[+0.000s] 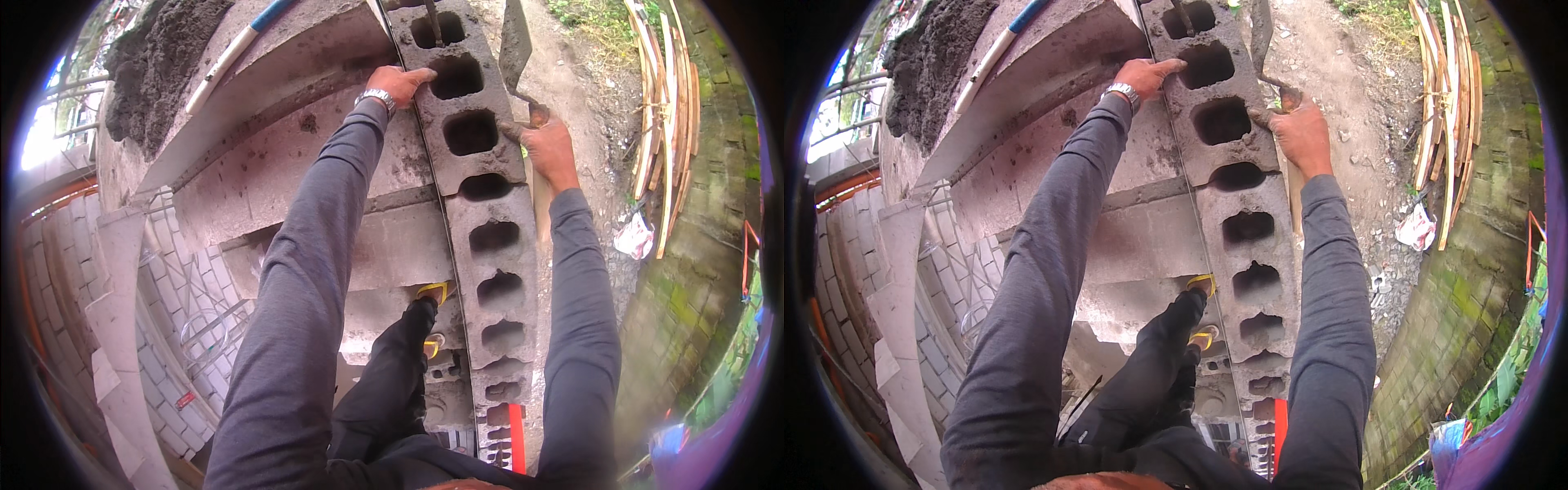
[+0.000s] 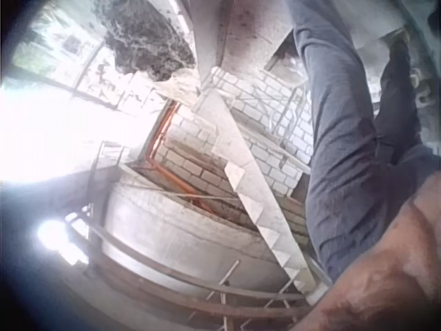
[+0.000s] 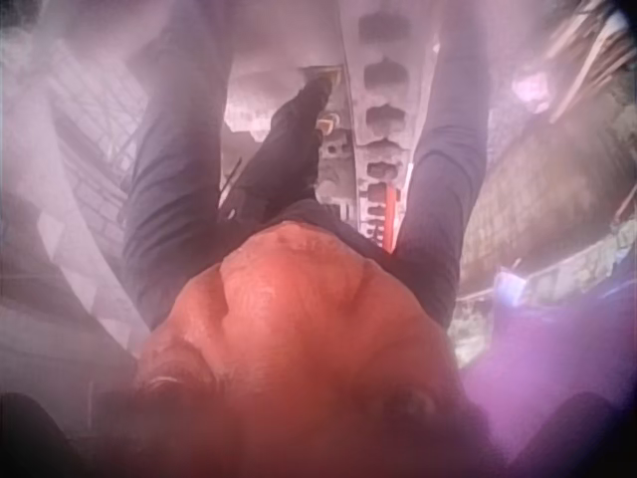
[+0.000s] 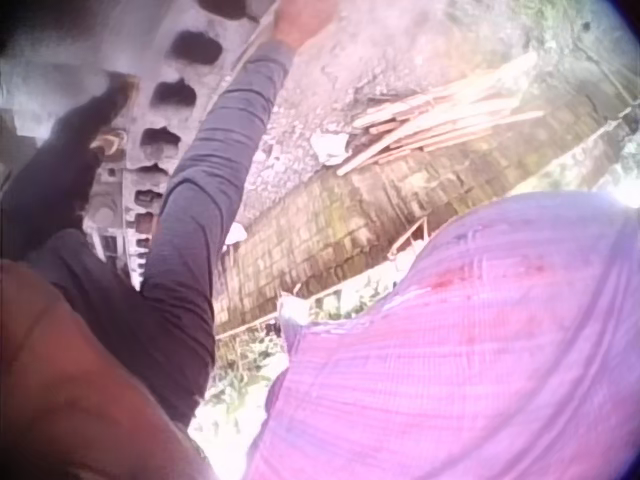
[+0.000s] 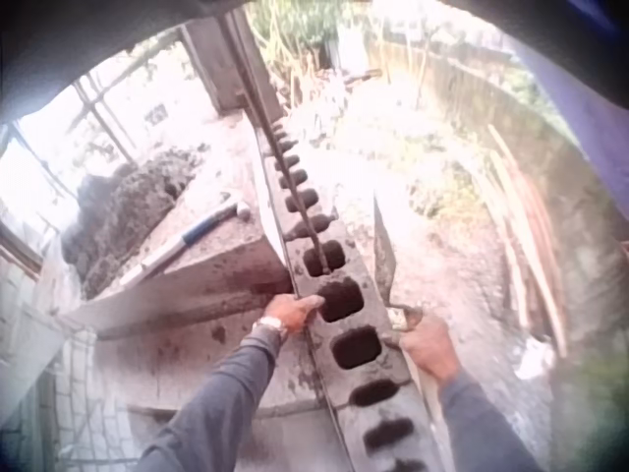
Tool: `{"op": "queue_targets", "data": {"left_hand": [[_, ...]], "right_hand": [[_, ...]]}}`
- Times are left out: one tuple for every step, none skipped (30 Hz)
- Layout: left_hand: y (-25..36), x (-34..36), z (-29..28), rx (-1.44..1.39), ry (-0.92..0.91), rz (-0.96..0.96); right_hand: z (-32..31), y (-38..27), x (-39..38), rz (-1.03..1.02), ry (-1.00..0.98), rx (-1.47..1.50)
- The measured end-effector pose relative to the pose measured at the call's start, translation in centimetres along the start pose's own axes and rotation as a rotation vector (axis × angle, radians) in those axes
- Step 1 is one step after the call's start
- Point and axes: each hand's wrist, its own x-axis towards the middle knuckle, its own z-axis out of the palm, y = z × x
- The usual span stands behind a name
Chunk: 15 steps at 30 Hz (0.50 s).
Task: The person places concrete blocks onto a wall, applies mortar with a trowel, and taps the blocks into place. The person repeats this process, adding mortar and adjusting blocks to build up the wall.
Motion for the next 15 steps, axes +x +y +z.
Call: {"op": "queue_targets", "data": {"left_hand": [[-0.2,0.5,0.2,-0.038,0.000,-0.018],[-0.5,0.7,0.3,-0.018,-0.014,0.002],[-0.9,1.0,0.2,0.003,-0.027,0.024],[-1.2,1.1,0.2,0.023,-0.040,0.046],[-0.8,1.2,0.2,-0.098,-0.066,-0.031],[0.0,1.2,-0.5,-0.218,-0.093,-0.107],[-0.2,1.6,-0.2,-0.198,-0.092,-0.097],[-0.4,1.4,-0.1,-0.177,-0.096,-0.096],[-0.5,1.3,0.0,-0.157,-0.102,-0.092],[-0.4,1.0,0.4,-0.044,-0.058,-0.028],[0.8,1.0,-0.1,-0.034,-0.093,-0.047],[-0.5,1.2,0.2,0.054,-0.096,-0.024],[-2.1,1.4,0.8,-0.135,-0.066,-0.140],[-0.9,1.4,1.1,-0.080,-0.048,-0.090],[-0.7,0.5,0.9,-0.007,-0.031,-0.062]], "right_hand": [[-0.1,0.3,0.1,0.008,0.016,-0.046],[-0.2,0.3,0.0,0.017,0.028,-0.088],[-0.4,0.2,0.1,0.057,0.044,-0.112],[-0.6,0.2,0.1,0.098,0.061,-0.136],[-1.2,0.7,-0.2,0.151,0.079,-0.172],[-2.0,1.2,-0.2,0.169,0.084,-0.188],[-2.9,1.7,-0.1,0.188,0.090,-0.205],[-3.7,1.3,-0.6,0.187,0.091,-0.205],[-4.6,1.0,-1.2,0.190,0.095,-0.205],[-5.6,0.7,-2.0,0.196,0.098,-0.208],[-6.9,0.1,-3.0,0.205,0.104,-0.186],[-7.4,-1.2,-3.9,0.199,0.096,-0.143],[-7.9,-2.6,-5.0,0.217,0.074,-0.091],[-9.3,-3.4,-6.4,0.255,0.072,-0.068],[-9.7,-4.2,-7.5,0.286,0.051,-0.026]]}}
